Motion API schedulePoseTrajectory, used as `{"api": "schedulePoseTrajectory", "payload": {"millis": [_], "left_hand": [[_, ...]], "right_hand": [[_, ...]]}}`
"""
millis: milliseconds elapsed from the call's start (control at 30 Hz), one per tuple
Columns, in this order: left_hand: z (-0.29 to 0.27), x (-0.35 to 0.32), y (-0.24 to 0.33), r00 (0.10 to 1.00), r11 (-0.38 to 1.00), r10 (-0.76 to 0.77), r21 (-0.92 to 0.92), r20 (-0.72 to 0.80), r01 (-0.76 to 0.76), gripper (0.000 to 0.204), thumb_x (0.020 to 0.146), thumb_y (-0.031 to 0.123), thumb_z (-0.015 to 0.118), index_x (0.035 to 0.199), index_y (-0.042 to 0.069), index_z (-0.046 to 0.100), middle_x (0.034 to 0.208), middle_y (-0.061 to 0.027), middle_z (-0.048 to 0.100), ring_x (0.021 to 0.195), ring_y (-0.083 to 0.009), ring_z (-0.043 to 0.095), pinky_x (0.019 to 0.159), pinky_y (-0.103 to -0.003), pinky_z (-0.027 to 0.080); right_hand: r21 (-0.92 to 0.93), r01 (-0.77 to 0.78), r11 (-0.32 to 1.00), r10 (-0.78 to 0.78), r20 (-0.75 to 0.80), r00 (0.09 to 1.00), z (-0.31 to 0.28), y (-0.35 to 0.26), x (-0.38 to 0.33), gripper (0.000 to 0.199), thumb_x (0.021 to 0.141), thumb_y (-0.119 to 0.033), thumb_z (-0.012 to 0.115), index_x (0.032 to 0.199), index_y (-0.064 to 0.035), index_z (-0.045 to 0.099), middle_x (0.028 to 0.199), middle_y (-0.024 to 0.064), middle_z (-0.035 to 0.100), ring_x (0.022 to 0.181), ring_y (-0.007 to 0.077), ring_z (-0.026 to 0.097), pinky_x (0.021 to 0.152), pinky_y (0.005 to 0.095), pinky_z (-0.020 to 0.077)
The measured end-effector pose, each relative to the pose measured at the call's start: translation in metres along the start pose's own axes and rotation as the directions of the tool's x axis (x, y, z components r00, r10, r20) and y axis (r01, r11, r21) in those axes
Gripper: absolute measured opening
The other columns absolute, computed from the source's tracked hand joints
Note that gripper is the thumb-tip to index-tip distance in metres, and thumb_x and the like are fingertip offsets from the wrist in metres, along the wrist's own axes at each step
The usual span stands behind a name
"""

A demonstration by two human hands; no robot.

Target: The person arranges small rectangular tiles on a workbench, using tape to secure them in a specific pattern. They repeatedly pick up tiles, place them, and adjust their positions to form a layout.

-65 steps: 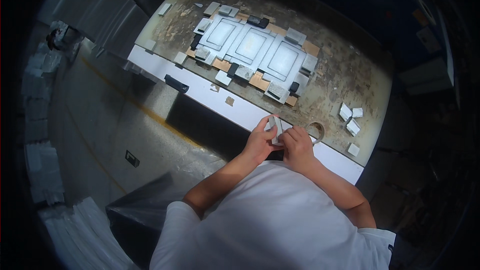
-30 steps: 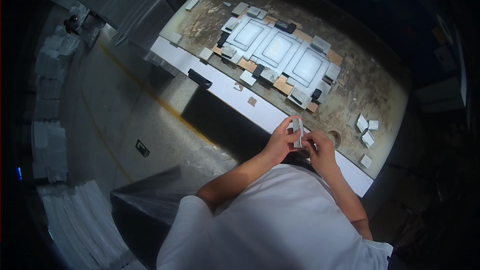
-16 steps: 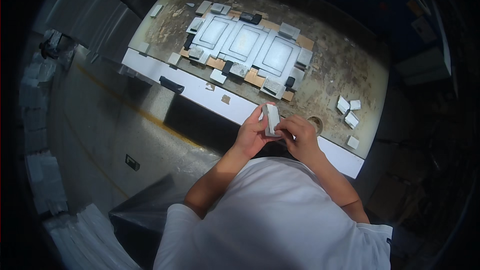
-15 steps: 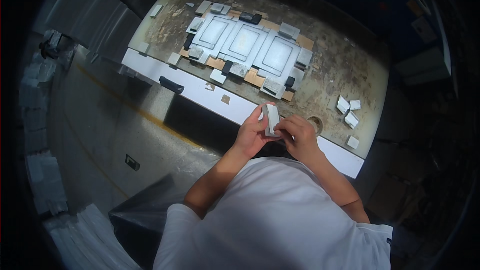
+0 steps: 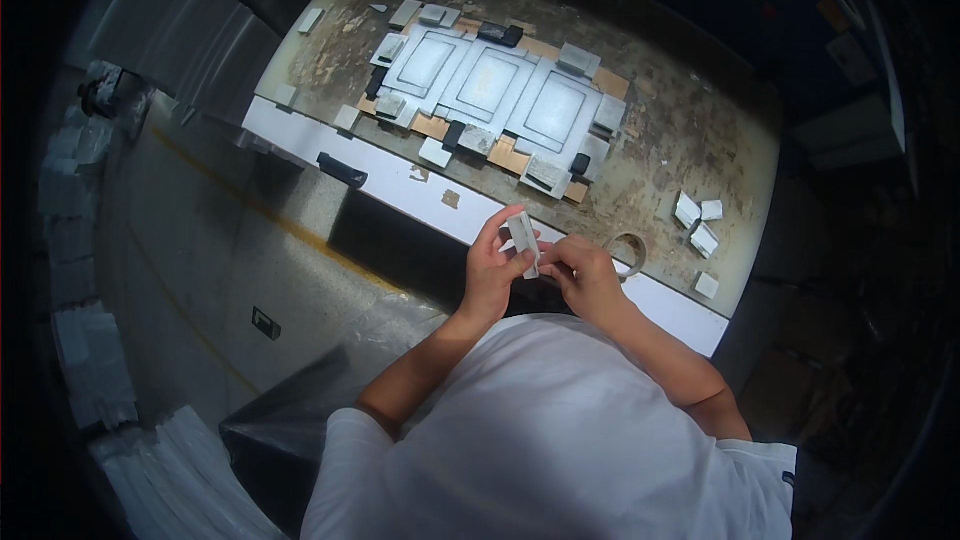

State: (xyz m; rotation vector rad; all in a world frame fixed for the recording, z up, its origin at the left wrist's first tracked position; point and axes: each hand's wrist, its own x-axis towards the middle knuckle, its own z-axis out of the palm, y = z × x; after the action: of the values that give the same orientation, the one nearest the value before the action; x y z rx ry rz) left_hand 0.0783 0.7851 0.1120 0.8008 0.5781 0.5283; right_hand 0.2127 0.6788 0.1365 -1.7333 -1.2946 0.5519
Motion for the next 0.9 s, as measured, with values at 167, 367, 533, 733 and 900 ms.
{"api": "schedulePoseTrajectory", "payload": {"millis": [167,367,533,733,900], "left_hand": [[-0.007,-0.006,-0.001,1.0,0.999,0.025,0.044,-0.004,-0.025,0.064,0.084,-0.007,0.064,0.143,0.004,0.042,0.117,-0.0152,0.058,0.109,-0.029,0.064,0.095,-0.039,0.052],[-0.004,-0.006,-0.005,0.996,0.992,0.078,0.105,-0.04,-0.074,0.065,0.082,-0.01,0.064,0.142,0.003,0.043,0.118,-0.0135,0.056,0.109,-0.0289,0.064,0.094,-0.038,0.054],[-0.009,-0.008,-0.008,0.998,0.995,0.038,0.089,-0.043,-0.034,0.066,0.084,-0.009,0.068,0.143,0.005,0.043,0.117,-0.0124,0.053,0.107,-0.0237,0.063,0.093,-0.034,0.054],[-0.017,-0.004,-0.008,1.0,0.997,-0.009,0.079,0.012,0.008,0.06,0.088,-0.005,0.066,0.143,0.007,0.044,0.114,-0.0118,0.058,0.104,-0.0196,0.064,0.088,-0.031,0.054],[-0.024,-0.003,0.004,0.967,0.968,-0.246,-0.045,0.061,0.249,0.052,0.094,0.004,0.063,0.142,0.011,0.045,0.117,-0.0102,0.061,0.103,-0.015,0.063,0.084,-0.032,0.056]], "right_hand": [[0.096,-0.109,0.989,0.106,0.041,0.994,0.011,0.001,-0.004,0.01,0.079,0.002,0.073,0.085,0.0002,0.065,0.079,0.0145,0.063,0.072,0.032,0.061,0.063,0.0386,0.0479],[0.001,-0.084,0.996,0.084,-0.055,0.995,0.022,-0.004,-0.002,0.011,0.08,0.0,0.073,0.083,0.0022,0.062,0.079,0.0175,0.062,0.073,0.0365,0.061,0.064,0.0418,0.0472],[0.065,-0.196,0.978,0.194,0.042,0.98,0.02,-0.006,-0.002,0.011,0.08,0.0,0.072,0.083,0.0013,0.061,0.077,0.0176,0.06,0.073,0.0365,0.06,0.064,0.0417,0.0466],[0.031,-0.122,0.992,0.117,0.113,0.987,0.014,0.002,-0.001,0.009,0.081,0.0,0.067,0.085,-0.0001,0.059,0.078,0.0165,0.059,0.074,0.0354,0.06,0.066,0.0413,0.0464],[-0.102,0.007,0.995,0.007,0.133,0.991,0.01,0.008,0.008,0.011,0.079,-0.003,0.065,0.086,-0.0017,0.057,0.078,0.0153,0.057,0.074,0.0349,0.058,0.067,0.0424,0.0463]]}}
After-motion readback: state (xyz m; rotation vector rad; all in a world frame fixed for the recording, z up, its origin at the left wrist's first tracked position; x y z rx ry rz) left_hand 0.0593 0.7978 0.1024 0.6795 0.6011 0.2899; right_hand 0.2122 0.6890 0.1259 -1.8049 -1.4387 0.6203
